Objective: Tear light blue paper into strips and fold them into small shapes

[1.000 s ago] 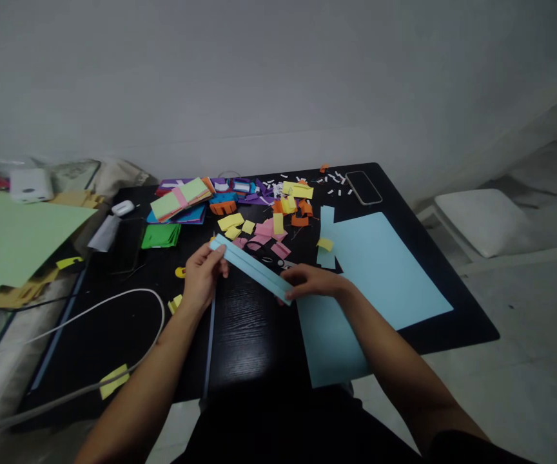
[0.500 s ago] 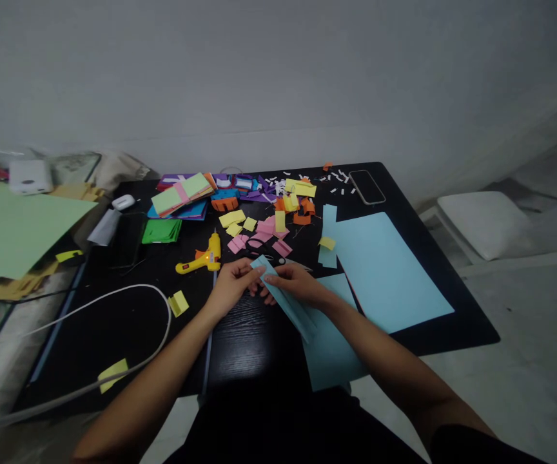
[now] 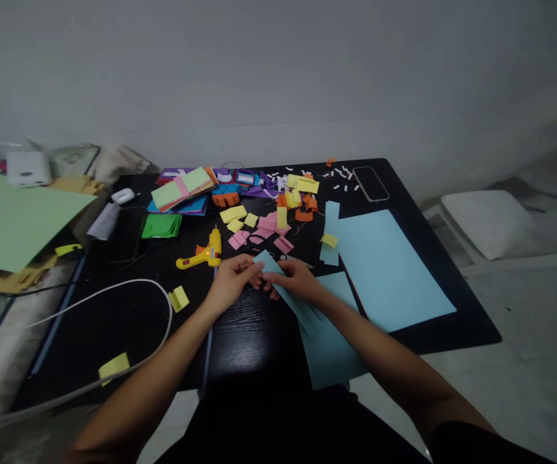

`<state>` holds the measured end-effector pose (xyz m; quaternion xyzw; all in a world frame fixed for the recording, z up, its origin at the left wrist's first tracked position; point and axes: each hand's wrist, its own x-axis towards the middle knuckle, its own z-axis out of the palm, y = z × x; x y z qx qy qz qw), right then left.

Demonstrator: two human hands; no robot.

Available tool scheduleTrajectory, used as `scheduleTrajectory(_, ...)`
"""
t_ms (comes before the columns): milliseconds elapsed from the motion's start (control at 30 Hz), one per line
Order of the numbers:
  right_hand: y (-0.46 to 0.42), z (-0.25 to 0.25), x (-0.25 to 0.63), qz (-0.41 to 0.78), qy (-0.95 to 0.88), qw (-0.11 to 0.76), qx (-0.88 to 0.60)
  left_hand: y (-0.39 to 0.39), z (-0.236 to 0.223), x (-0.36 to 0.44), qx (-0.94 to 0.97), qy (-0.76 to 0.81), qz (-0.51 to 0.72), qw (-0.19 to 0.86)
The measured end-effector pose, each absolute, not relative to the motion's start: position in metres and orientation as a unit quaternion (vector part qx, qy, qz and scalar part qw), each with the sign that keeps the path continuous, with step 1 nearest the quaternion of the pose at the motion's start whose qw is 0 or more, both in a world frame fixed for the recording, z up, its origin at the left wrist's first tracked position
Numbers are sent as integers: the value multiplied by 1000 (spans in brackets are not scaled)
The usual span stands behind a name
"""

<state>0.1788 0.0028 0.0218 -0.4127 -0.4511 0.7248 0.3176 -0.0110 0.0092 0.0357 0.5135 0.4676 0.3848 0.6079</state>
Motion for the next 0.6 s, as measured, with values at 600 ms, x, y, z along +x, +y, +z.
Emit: scheduleTrajectory(600, 8, 15, 185, 626, -511, 392, -439, 2, 27, -10, 594, 430, 303, 609)
